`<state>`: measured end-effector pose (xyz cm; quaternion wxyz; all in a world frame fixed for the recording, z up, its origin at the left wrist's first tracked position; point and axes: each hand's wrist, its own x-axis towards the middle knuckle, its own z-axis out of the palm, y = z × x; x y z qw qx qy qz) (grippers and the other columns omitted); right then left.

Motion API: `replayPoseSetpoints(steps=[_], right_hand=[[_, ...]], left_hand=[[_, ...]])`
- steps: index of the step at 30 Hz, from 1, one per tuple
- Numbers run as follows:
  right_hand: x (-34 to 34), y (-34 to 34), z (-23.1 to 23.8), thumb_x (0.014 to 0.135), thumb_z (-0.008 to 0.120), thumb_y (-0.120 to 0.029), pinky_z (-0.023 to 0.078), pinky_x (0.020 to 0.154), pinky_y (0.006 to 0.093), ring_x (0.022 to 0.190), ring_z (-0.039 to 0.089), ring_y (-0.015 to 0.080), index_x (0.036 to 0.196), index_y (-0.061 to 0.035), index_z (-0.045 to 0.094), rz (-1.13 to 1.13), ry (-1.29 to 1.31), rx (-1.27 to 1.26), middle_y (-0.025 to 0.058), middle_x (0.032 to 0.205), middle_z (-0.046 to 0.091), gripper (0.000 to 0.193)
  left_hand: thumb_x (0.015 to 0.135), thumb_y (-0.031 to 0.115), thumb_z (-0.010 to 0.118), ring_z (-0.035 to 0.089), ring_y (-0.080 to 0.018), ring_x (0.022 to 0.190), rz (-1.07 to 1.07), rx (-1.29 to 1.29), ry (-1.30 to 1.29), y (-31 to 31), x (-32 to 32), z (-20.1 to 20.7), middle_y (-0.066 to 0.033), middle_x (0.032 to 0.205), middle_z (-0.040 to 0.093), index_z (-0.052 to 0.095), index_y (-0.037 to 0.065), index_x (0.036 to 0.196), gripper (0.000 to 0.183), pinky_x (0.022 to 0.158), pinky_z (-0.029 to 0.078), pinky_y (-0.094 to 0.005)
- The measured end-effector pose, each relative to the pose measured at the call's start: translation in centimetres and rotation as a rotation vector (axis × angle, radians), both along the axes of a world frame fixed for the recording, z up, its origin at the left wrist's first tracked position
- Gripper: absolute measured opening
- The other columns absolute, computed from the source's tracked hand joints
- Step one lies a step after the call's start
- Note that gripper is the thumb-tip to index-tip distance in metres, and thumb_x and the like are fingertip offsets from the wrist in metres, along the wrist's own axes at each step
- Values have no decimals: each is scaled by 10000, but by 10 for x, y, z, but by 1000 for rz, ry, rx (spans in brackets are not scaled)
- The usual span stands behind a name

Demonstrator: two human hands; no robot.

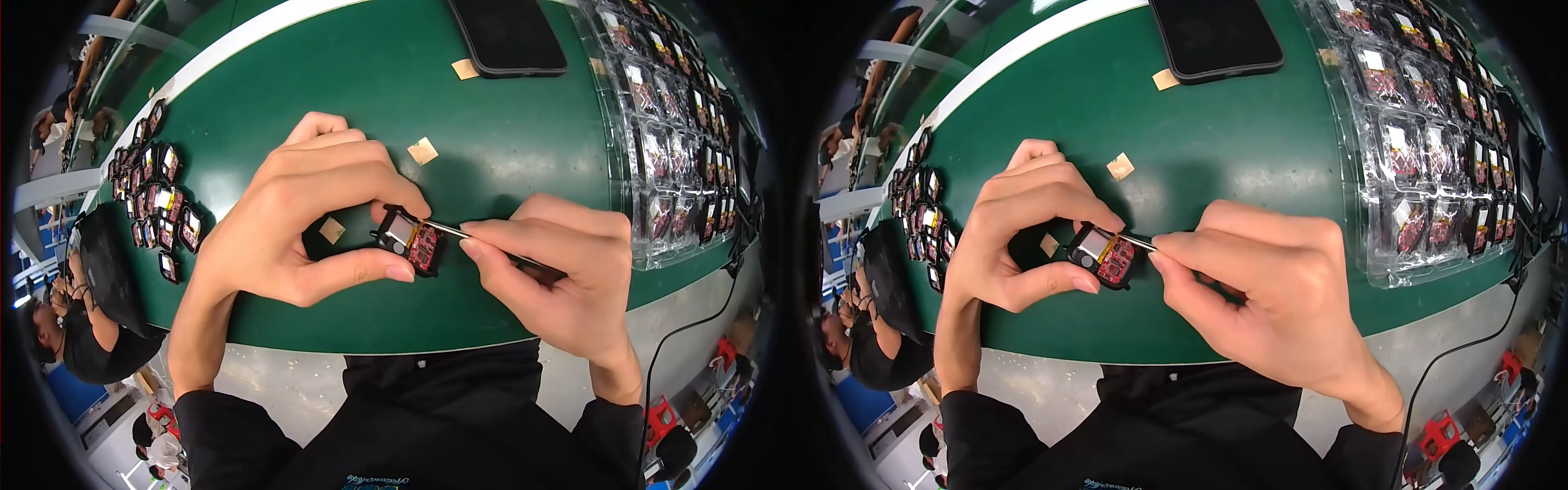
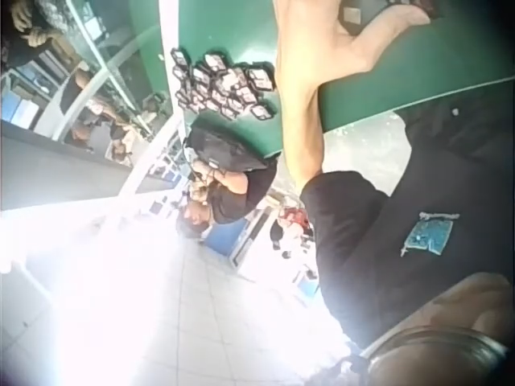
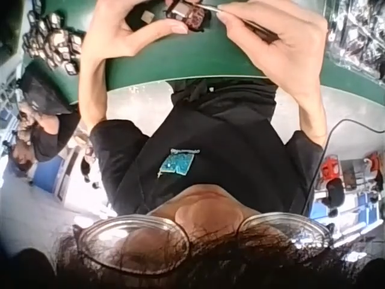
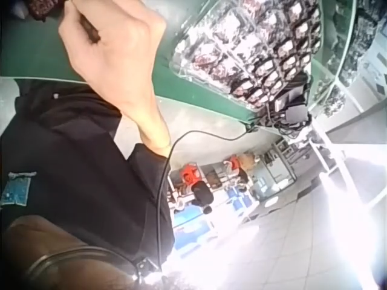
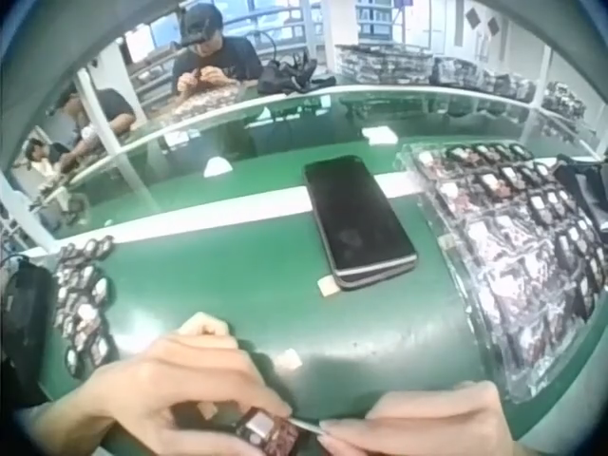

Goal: Manually assemble and inspect smart watch or small electronic device components using a pick tool.

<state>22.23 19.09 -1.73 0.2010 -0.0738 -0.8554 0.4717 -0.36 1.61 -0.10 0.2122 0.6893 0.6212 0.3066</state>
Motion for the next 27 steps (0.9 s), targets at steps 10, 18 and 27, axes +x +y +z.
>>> replayPoseSetpoints(steps=[10, 18, 27], right_hand=[[-1, -2, 2, 833, 863, 76, 340, 472, 266, 520, 538, 78, 1003, 6, 868, -14, -3, 13, 35, 681, 667, 185], [-1, -1, 0, 824, 864, 75, 316, 466, 259, 509, 506, 63, 1001, 8, 866, -3, 33, 46, 21, 670, 649, 189], [1, 1, 1, 803, 854, 75, 390, 445, 306, 485, 546, 144, 940, 9, 812, 2, 58, 71, 45, 702, 645, 157]], left_hand=[[780, 433, 962, 651, -231, 788, -10, 15, 34, -1, 0, 2, -42, 883, 749, 820, 46, 1054, 494, 900, 403, -399], [778, 432, 960, 648, -233, 791, 1, 10, 19, 0, 2, 3, -45, 884, 747, 822, 41, 1052, 496, 902, 405, -400], [764, 430, 968, 657, -228, 798, -6, 8, 28, 1, 2, 4, -47, 892, 751, 824, 31, 1062, 519, 904, 410, -396]])
